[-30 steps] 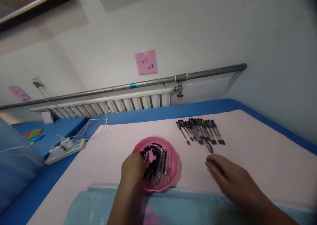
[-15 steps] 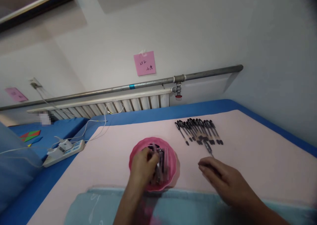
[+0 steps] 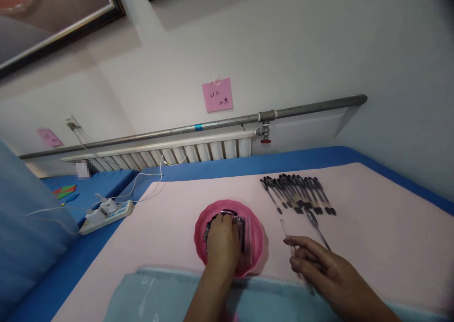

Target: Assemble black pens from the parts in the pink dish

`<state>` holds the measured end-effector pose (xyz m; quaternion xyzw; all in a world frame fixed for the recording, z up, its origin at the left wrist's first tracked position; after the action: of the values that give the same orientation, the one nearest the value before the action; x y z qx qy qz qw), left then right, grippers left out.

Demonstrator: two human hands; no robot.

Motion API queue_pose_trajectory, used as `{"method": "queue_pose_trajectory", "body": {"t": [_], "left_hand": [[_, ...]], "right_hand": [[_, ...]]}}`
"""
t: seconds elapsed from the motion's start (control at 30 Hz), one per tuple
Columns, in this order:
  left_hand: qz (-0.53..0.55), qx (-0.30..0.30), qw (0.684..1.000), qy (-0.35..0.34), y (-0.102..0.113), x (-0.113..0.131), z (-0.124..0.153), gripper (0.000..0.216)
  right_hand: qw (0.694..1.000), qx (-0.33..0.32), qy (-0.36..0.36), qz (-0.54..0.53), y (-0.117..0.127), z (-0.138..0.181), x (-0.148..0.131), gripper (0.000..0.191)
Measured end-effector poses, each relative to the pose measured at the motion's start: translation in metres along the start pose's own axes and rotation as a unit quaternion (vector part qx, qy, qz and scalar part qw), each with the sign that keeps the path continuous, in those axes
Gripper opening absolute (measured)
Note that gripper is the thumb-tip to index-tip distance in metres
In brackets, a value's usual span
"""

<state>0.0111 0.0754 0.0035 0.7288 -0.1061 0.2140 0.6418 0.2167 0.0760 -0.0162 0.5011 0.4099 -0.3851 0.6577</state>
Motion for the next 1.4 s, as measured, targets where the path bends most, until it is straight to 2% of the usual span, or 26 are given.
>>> {"method": "queue_pose_trajectory", "body": {"t": [0.13,0.27,0.37,0.5,0.63,0.77,0.9,1.03,1.1,1.23,1.3,1.4], "left_hand": [[-0.042,-0.048,0.998,0.017,-0.008,-0.022,-0.007,0.03],[-0.036,-0.076,0.996,0.002,-0.014,-0.023,-0.01,0.026],[-0.015,-0.084,0.996,0.005,-0.017,-0.025,-0.013,0.022],[0.032,-0.077,0.996,0.018,-0.017,-0.03,-0.016,0.017],[0.103,-0.047,0.993,0.033,-0.008,-0.036,-0.014,0.015],[0.207,-0.029,0.976,0.059,-0.004,-0.045,-0.012,0.017],[0.324,-0.036,0.941,0.086,-0.008,-0.048,-0.008,0.019],[0.42,-0.04,0.903,0.085,-0.01,-0.034,-0.004,0.021],[0.499,-0.034,0.862,0.085,-0.01,-0.025,-0.003,0.024],[0.662,0.002,0.741,0.113,-0.009,-0.015,0.0,0.033],[0.682,0.01,0.722,0.12,-0.009,-0.013,0.001,0.034],[0.686,0.008,0.718,0.118,-0.01,-0.01,0.002,0.033]], "right_hand": [[1.0,-0.022,0.007,0.02,-0.005,0.002,-0.002,0.032],[1.0,0.0,0.008,0.01,-0.004,0.006,-0.007,0.029],[0.999,-0.026,0.007,0.024,-0.007,0.007,-0.009,0.029],[0.996,-0.058,0.014,0.069,-0.008,0.006,-0.009,0.029],[0.993,-0.08,0.019,0.089,-0.011,0.005,-0.006,0.03],[0.991,-0.092,0.02,0.092,-0.015,0.004,-0.003,0.028],[0.99,-0.104,0.023,0.087,-0.018,0.004,-0.003,0.026],[0.987,-0.131,0.035,0.091,-0.025,0.009,-0.004,0.027],[0.982,-0.153,0.052,0.095,-0.031,0.013,-0.003,0.027],[0.974,-0.187,0.073,0.108,-0.042,0.02,0.003,0.023],[0.973,-0.186,0.074,0.115,-0.044,0.021,0.004,0.023],[0.974,-0.178,0.077,0.12,-0.042,0.021,0.002,0.023]]}}
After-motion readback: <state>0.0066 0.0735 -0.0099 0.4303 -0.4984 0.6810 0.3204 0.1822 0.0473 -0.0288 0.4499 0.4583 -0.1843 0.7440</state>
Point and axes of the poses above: each hand's wrist, its own z-axis away from the middle knuckle, its own y-axis out of the back of the hand, x = y × z, the point moved 8 cm from there along -z, towards the middle knuckle, and after that the axes turned 9 degrees about -y, right-handed, at the moved point
